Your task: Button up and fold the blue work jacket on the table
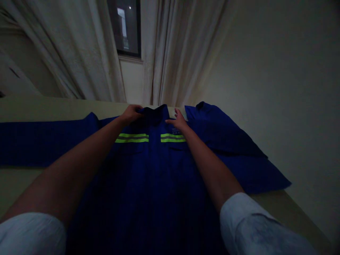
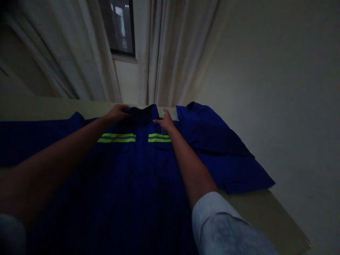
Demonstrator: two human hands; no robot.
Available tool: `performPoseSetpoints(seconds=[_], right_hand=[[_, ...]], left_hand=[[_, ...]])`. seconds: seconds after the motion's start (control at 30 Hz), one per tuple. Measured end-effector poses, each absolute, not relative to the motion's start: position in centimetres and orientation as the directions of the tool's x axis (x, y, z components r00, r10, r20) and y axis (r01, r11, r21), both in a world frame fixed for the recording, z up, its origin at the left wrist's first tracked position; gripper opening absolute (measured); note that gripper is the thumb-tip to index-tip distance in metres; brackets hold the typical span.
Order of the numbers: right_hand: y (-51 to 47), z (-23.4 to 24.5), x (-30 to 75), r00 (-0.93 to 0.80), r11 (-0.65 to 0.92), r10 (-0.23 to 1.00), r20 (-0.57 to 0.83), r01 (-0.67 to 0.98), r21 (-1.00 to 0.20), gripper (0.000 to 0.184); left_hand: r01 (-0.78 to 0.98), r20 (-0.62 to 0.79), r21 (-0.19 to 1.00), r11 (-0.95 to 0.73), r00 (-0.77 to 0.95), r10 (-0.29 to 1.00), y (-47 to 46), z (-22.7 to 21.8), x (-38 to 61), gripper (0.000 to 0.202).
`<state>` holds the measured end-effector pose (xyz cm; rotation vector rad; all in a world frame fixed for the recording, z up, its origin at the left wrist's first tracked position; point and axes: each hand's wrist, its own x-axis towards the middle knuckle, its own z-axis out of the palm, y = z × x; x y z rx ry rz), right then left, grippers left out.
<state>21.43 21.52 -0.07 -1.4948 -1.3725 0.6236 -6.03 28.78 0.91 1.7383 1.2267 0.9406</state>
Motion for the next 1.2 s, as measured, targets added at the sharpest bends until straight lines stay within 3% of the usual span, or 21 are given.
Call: performPoseSetpoints(seconds=[0.07,0.17,0.27,0.33,0.4,0.47,0.6,0.67,0.8,0.97,1.07,1.13,1.2], right_hand=[[23.8,0.0,21.9,0.144,0.123,0.967,0.212,0.464,-0.877,0.099],[24.4,-0.3,22.0,-0.073,0.188,0.981,0.18,0.592,-0.783,0.072],[22.0,-0.4,23.0,-0.334,0.38,0.925,0.18,0.82,-0.429,0.039],[19.7,-0.3,23.9,-0.499,0.514,0.858,0.124,0.845,-0.149,0.05],[17.8,0.1,24.4,-0.586,0.586,0.81,0.034,0.81,-0.011,0.067],[16.6,0.6,23.8,-0.543,0.544,0.838,0.053,0.839,-0.017,0.065],[16.4,0.6,18.9,-0.229,0.298,0.934,0.274,0.922,-0.247,0.05],[16.4,-0.5,16.3,-0.173,0.234,0.961,0.217,0.925,-0.3,0.057],[15.9,-3.1,14.4,-0.145,0.16,0.987,0.073,0.946,-0.281,0.07],[14.7,-1.9,14.0,-0.093,0.088,0.996,-0.002,0.949,-0.302,0.073],[11.6,-0.5,11.3,0.011,0.026,0.995,0.103,0.937,-0.349,0.079],[8.5,-0.5,9.0,-0.046,0.119,0.979,0.199,0.92,-0.374,0.079],[5.4,-1.4,7.1,-0.171,0.242,0.962,0.214,0.895,-0.375,0.077]], left_hand=[[0.406,0.136,0.873,-0.269,0.326,0.935,28.1,1.5,-6.6,0.019],[0.458,0.167,0.775,-0.436,0.518,0.839,27.0,1.9,-8.0,0.021],[0.478,0.164,0.602,-0.64,0.71,0.685,25.6,1.8,-9.8,0.042],[0.475,0.087,0.452,-0.755,0.819,0.567,24.5,1.7,-10.6,0.051],[0.477,-0.029,0.337,-0.811,0.867,0.498,23.3,1.8,-10.6,0.053],[0.529,-0.048,0.28,-0.801,0.841,0.539,22.2,1.8,-9.7,0.054],[0.723,0.176,0.219,-0.655,0.631,0.756,20.2,0.7,-6.3,0.056],[0.788,0.141,0.2,-0.582,0.565,0.813,19.3,-0.9,-5.2,0.062],[0.829,0.053,0.178,-0.531,0.53,0.846,17.8,-3.5,-4.4,0.068],[0.888,0.094,0.169,-0.427,0.416,0.904,16.4,-0.8,-5.7,0.075],[0.939,0.297,0.262,-0.222,0.14,0.944,15.6,2.1,-11.8,0.071],[0.932,0.409,0.363,0.007,-0.166,0.897,14.6,3.2,-18.3,0.064],[0.89,0.387,0.413,0.193,-0.363,0.848,13.2,3.5,-25.2,0.056]])
